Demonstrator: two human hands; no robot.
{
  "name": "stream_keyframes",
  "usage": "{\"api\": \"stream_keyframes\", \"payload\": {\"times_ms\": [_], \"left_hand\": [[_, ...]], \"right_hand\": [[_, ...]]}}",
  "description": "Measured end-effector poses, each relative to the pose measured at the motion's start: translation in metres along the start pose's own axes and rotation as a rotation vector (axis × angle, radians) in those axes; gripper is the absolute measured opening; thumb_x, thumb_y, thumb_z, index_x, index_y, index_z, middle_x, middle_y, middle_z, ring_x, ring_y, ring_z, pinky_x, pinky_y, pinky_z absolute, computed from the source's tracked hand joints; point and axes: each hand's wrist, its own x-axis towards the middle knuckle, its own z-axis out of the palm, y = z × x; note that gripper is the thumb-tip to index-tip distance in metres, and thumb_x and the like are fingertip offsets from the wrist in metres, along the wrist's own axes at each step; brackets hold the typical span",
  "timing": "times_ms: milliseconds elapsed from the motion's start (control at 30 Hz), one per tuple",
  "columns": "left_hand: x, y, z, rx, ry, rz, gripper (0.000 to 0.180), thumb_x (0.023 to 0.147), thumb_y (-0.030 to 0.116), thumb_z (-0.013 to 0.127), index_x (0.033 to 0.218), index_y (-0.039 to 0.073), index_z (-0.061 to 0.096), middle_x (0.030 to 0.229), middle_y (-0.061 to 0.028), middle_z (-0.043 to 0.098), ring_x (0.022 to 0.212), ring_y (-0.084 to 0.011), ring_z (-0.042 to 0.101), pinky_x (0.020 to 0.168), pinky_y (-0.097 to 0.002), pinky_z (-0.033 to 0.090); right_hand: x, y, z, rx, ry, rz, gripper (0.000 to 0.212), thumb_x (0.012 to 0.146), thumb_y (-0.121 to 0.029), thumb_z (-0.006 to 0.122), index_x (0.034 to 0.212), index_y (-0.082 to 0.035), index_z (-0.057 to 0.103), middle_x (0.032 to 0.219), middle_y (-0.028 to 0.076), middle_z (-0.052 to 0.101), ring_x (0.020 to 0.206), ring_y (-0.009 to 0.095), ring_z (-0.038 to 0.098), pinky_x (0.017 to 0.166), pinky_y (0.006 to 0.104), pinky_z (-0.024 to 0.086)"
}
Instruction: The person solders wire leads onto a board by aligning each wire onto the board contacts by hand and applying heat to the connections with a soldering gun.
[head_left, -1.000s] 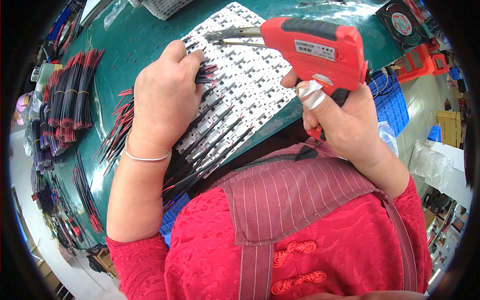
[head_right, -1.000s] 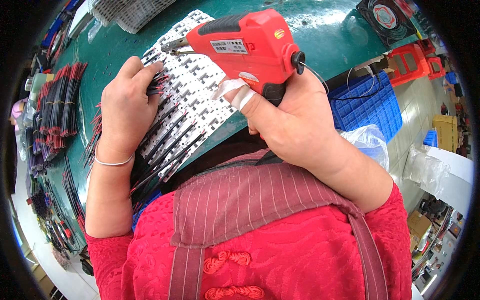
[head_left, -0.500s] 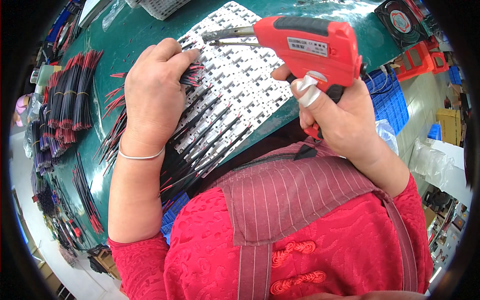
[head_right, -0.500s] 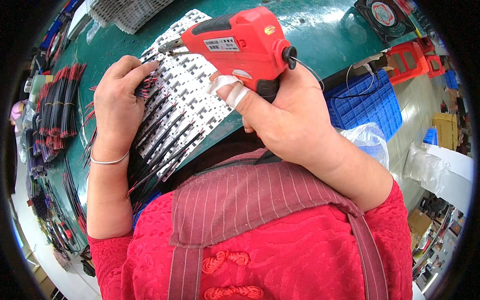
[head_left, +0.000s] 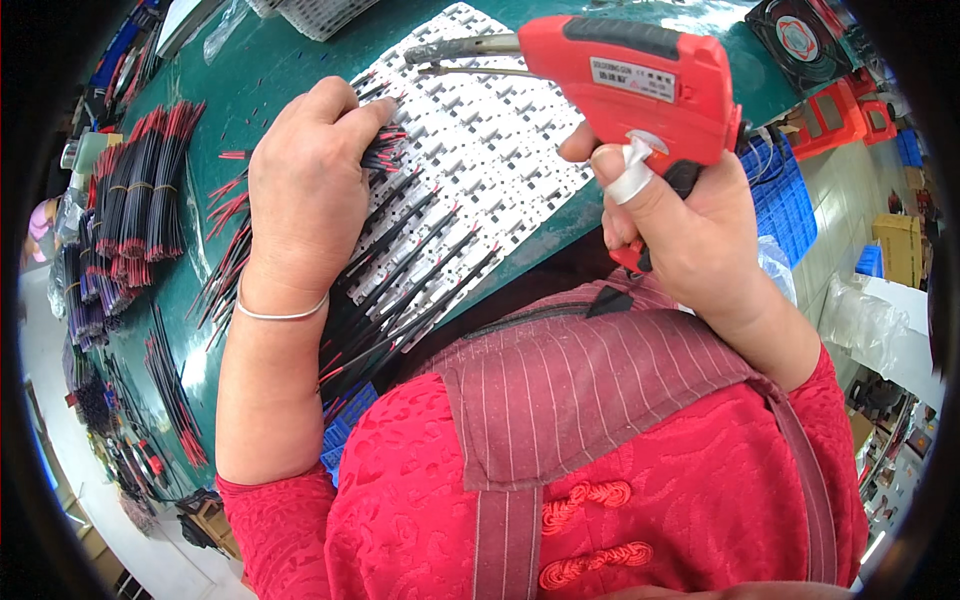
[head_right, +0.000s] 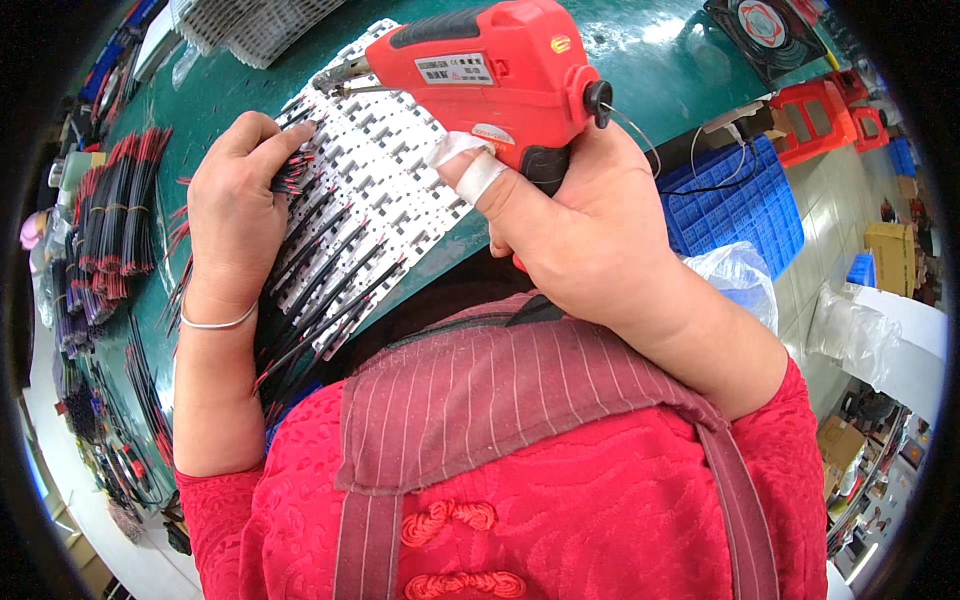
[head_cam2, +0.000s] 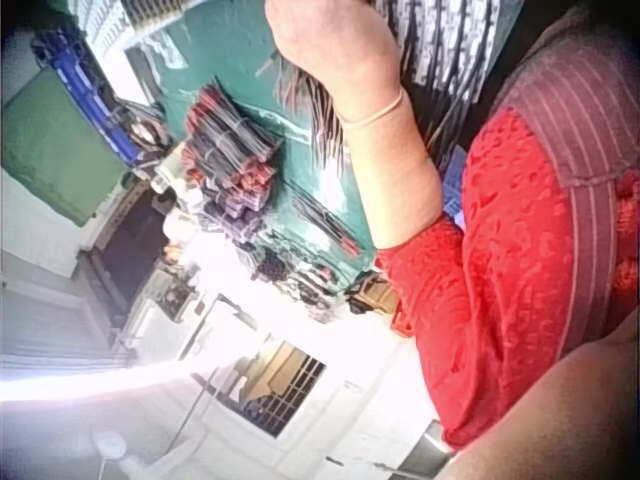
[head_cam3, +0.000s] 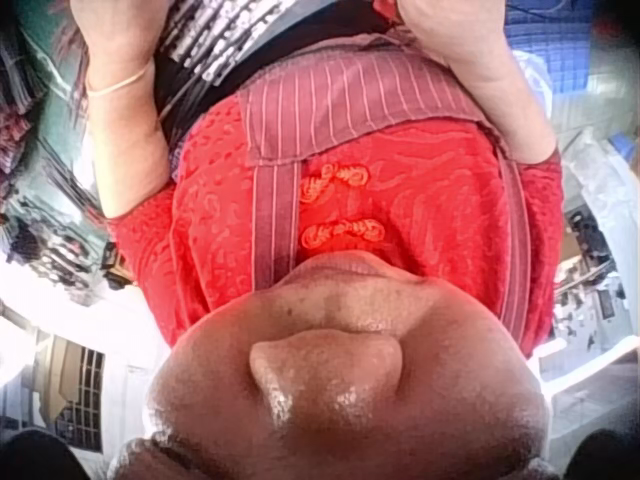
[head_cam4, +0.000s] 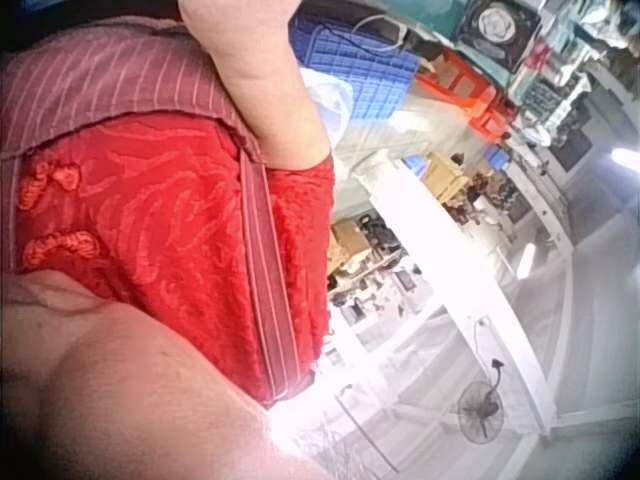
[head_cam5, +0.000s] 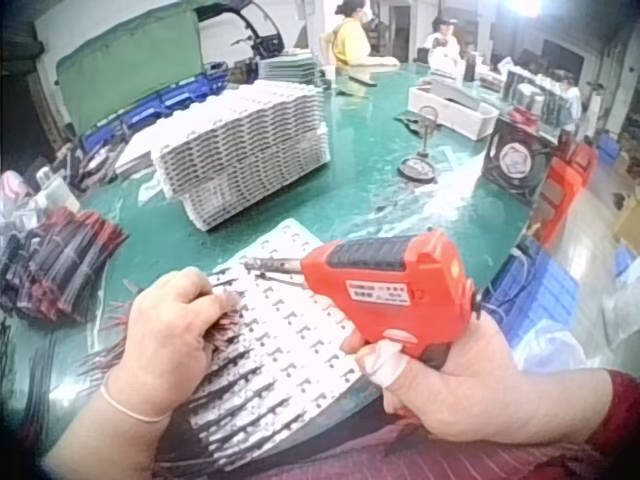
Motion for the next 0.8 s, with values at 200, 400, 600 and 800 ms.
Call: {"api": "stream_keyframes", "payload": {"times_ms": [200, 400, 600, 800], "left_hand": [[0.005, -0.002, -0.008, -0.018, 0.097, 0.113, 0.039, 0.068, -0.011, 0.062, 0.102, 0.004, 0.074, 0.091, -0.0096, 0.062, 0.084, -0.0289, 0.062, 0.075, -0.0385, 0.052], [0.002, 0.013, -0.022, -0.024, 0.197, 0.129, 0.045, 0.067, -0.011, 0.061, 0.108, 0.004, 0.072, 0.088, -0.0088, 0.06, 0.084, -0.0274, 0.062, 0.071, -0.0363, 0.051], [0.002, 0.012, -0.017, -0.031, 0.031, 0.025, 0.048, 0.072, -0.011, 0.061, 0.117, 0.002, 0.069, 0.094, -0.0129, 0.057, 0.083, -0.0314, 0.062, 0.072, -0.0403, 0.052], [-0.006, 0.01, -0.011, -0.048, -0.052, 0.0, 0.05, 0.07, -0.014, 0.061, 0.115, 0.005, 0.07, 0.097, -0.0133, 0.061, 0.088, -0.0331, 0.064, 0.077, -0.0394, 0.051]], "right_hand": [[-0.004, 0.001, -0.002, 0.005, 0.014, 0.047, 0.026, 0.092, -0.017, 0.072, 0.111, 0.0, 0.065, 0.08, 0.001, 0.063, 0.057, 0.006, 0.054, 0.05, 0.0237, 0.044], [-0.012, -0.001, -0.008, -0.009, 0.027, 0.017, 0.027, 0.093, -0.018, 0.071, 0.113, -0.002, 0.066, 0.079, 0.001, 0.063, 0.056, 0.006, 0.054, 0.05, 0.0235, 0.044], [-0.011, 0.001, -0.005, -0.007, 0.032, 0.023, 0.028, 0.093, -0.018, 0.071, 0.114, -0.001, 0.065, 0.08, 0.001, 0.064, 0.056, 0.006, 0.054, 0.05, 0.0233, 0.043], [-0.016, -0.004, -0.006, -0.065, 0.001, 0.055, 0.027, 0.094, -0.02, 0.07, 0.113, -0.001, 0.067, 0.076, 0.001, 0.063, 0.055, 0.007, 0.054, 0.05, 0.0239, 0.043]]}}
